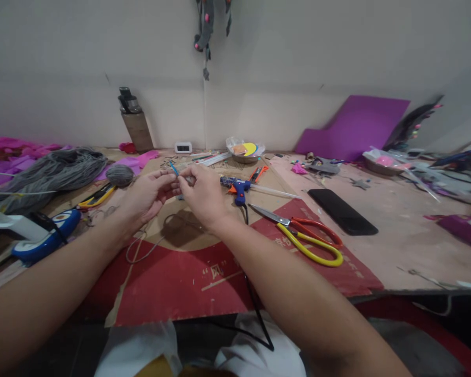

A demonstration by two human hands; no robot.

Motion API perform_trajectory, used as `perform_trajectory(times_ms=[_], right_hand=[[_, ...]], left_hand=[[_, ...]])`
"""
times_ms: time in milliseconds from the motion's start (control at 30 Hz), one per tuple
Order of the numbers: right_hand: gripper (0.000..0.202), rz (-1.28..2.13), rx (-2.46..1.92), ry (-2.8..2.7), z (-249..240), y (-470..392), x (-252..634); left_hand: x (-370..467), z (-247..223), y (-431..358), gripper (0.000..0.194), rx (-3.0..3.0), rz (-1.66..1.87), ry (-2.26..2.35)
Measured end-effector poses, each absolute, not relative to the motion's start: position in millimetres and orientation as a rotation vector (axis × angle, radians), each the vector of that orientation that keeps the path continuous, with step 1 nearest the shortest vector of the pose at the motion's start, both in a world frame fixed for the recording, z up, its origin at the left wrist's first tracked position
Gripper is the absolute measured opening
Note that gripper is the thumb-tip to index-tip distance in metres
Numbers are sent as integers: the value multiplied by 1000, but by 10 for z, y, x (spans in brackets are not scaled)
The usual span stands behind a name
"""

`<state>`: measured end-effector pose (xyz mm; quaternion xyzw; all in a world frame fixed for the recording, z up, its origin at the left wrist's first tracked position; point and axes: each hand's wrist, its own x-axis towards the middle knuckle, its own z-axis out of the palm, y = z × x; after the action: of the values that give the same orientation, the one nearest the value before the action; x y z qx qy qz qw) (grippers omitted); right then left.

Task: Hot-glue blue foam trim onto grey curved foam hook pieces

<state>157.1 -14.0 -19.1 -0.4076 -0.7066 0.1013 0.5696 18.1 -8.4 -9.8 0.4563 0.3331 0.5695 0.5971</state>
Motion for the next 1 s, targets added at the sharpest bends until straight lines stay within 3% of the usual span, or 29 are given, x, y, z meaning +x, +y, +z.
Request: perform_trajectory(times_ms=[567, 1000], right_hand=[[8, 85, -915, -1801, -224, -151, 1581], [12, 152, -955, -1969, -163, -272, 1568]], left_hand=[[133, -54, -63, 15, 1091, 1343, 894], [-115, 20, 152, 7, 936, 1573, 955]])
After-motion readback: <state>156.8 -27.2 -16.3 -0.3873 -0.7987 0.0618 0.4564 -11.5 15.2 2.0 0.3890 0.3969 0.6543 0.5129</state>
